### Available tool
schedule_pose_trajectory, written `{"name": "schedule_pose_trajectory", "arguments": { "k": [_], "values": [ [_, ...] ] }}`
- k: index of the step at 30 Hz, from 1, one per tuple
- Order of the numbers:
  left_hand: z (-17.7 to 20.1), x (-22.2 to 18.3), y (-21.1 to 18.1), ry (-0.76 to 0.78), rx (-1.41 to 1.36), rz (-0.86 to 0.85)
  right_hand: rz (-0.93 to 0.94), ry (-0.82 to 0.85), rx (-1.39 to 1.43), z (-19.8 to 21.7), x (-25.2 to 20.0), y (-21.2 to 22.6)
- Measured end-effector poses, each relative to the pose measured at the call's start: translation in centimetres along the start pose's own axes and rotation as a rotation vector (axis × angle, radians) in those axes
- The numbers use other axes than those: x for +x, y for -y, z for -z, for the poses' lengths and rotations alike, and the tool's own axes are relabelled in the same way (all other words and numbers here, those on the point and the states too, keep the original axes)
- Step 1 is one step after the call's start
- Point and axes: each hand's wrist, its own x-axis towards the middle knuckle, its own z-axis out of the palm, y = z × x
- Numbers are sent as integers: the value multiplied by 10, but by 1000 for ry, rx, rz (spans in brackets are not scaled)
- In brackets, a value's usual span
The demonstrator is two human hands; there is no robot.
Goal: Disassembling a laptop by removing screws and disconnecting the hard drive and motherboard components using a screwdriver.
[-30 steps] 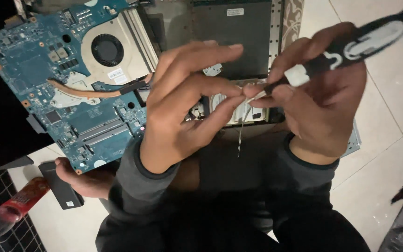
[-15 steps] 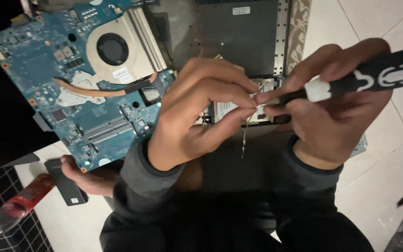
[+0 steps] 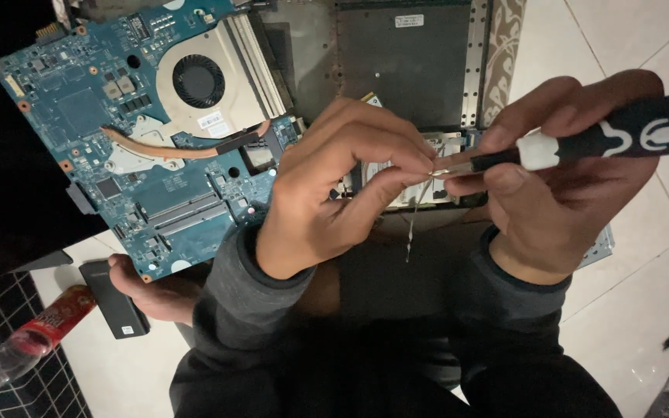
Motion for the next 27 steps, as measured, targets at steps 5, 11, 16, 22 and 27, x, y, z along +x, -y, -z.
{"name": "schedule_pose_trajectory", "arguments": {
  "k": [5, 11, 16, 22, 27],
  "values": [
    [4, 3, -9, 14, -8, 44, -2, 1, 20, -5, 1, 3],
    [1, -1, -4, 24, -106, 62, 10, -36, 66, -10, 1, -1],
    [-5, -6, -3, 45, -313, 114, -16, -116, 212, -24, -1, 3],
    [-16, -13, 7, 50, -661, 173, 84, -12, 170, -17, -3, 0],
    [-18, -12, 6, 30, -664, 153, 98, -39, 160, -22, -3, -2]
  ]
}}
